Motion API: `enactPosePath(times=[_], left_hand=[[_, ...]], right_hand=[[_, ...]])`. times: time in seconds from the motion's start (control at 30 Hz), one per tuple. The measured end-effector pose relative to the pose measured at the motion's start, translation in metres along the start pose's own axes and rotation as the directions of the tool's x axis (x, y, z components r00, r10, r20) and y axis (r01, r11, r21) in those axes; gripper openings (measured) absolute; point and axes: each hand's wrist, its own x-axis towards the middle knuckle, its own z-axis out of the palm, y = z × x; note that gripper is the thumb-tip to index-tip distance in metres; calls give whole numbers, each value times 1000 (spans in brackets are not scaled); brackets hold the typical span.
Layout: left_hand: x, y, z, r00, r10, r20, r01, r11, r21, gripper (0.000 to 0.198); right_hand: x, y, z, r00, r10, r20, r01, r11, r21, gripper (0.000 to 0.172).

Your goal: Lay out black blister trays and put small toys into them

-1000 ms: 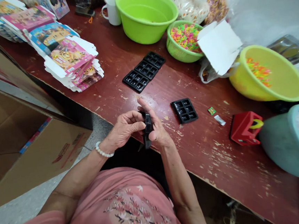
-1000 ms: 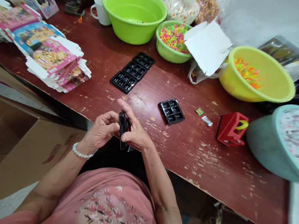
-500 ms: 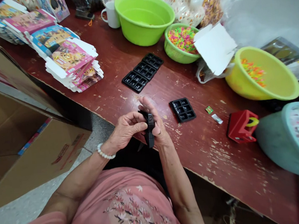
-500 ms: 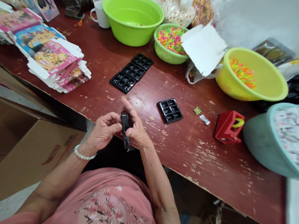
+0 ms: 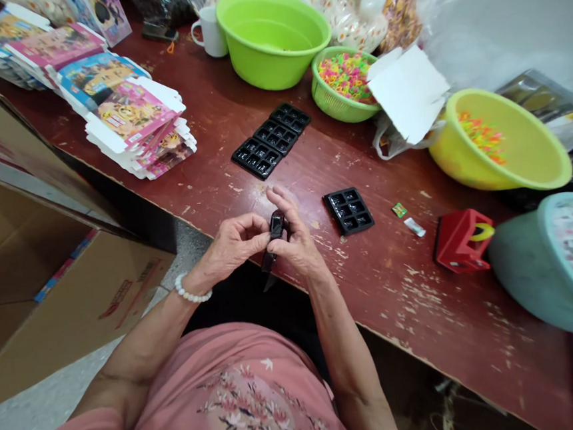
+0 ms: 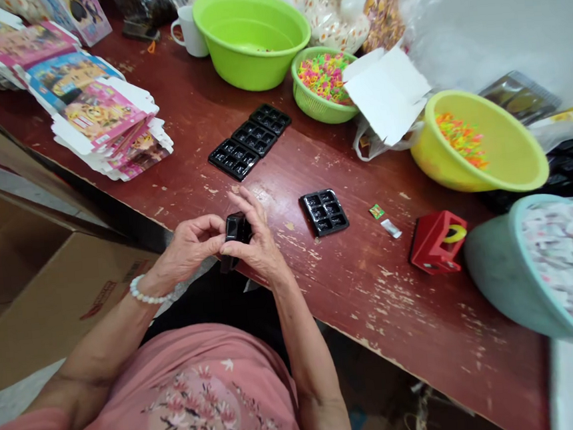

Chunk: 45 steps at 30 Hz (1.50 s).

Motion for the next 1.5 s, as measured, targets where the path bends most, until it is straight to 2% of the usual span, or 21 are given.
enactPosePath(times=[0.07,0.17,0.23,0.3,0.4,0.47,0.53,0.63,0.73,0.8,0.93,1.03,1.13,1.23,1.3,1.33,1.37,1.4,1.43,1.47,1.5], left_hand=[[3,-2,-4,1000,-8,-26,9,1000,20,21],[6,-3,-4,993,22,-113,-19,1000,22,24],[6,-4,-4,993,43,-113,-37,998,60,22],[5,-7,-4,993,65,-102,-53,992,111,21],[7,-16,-8,987,88,-134,-67,986,154,24],[10,-23,-11,985,64,-161,-37,985,169,23],[14,-27,-12,983,37,-180,-4,984,178,21],[19,-25,-7,987,16,-161,15,981,192,18],[22,-20,-1,992,40,-117,-11,973,232,17],[24,-20,1,990,68,-125,-35,967,252,19],[29,-27,-6,975,79,-210,-27,971,238,23],[32,-33,-17,953,38,-300,-6,994,106,26],[29,-31,-38,923,-102,-372,58,990,-129,36],[23,-23,-68,899,-267,-347,205,957,-204,42],[21,-17,-87,872,-249,-421,245,967,-64,41],[21,-14,-94,851,-159,-501,233,969,88,41],[21,-12,-98,823,-13,-567,215,933,289,41],[22,-11,-100,802,160,-575,197,839,508,40],[23,-11,-100,807,308,-504,174,692,701,40],[24,-11,-97,838,393,-378,136,520,843,41],[24,-12,-92,884,404,-235,83,359,930,45]], right_hand=[[1,1,-1,998,-36,53,38,998,-42,110],[0,1,1,989,-65,131,75,994,-77,128],[-2,-1,3,986,-72,153,85,993,-84,129],[-3,-4,1,985,-60,160,72,995,-68,111],[-3,-6,-6,985,-56,163,61,998,-27,72],[-1,-6,-11,986,-79,148,94,991,-99,58],[1,-5,-12,984,-95,149,130,962,-241,58],[3,-2,-7,980,-111,166,166,914,-370,71],[5,-1,-5,981,-157,112,187,911,-366,52],[6,-2,-11,983,-171,74,186,920,-345,41],[3,1,-37,980,-193,-45,157,895,-417,49],[-6,13,-52,972,-210,-106,115,816,-567,59],[-19,29,-53,982,-187,30,161,746,-647,72],[-34,40,-51,978,-126,165,201,768,-608,84],[-42,41,-56,986,-111,127,165,792,-589,91],[-46,40,-61,989,-114,98,150,793,-591,91],[-49,39,-67,990,-119,80,143,785,-603,88],[-52,38,-74,989,-123,79,145,769,-622,83],[-54,36,-81,989,-117,88,146,750,-646,78],[-56,35,-87,990,-97,100,139,729,-670,76],[-58,35,-92,992,-65,105,120,710,-693,76]])
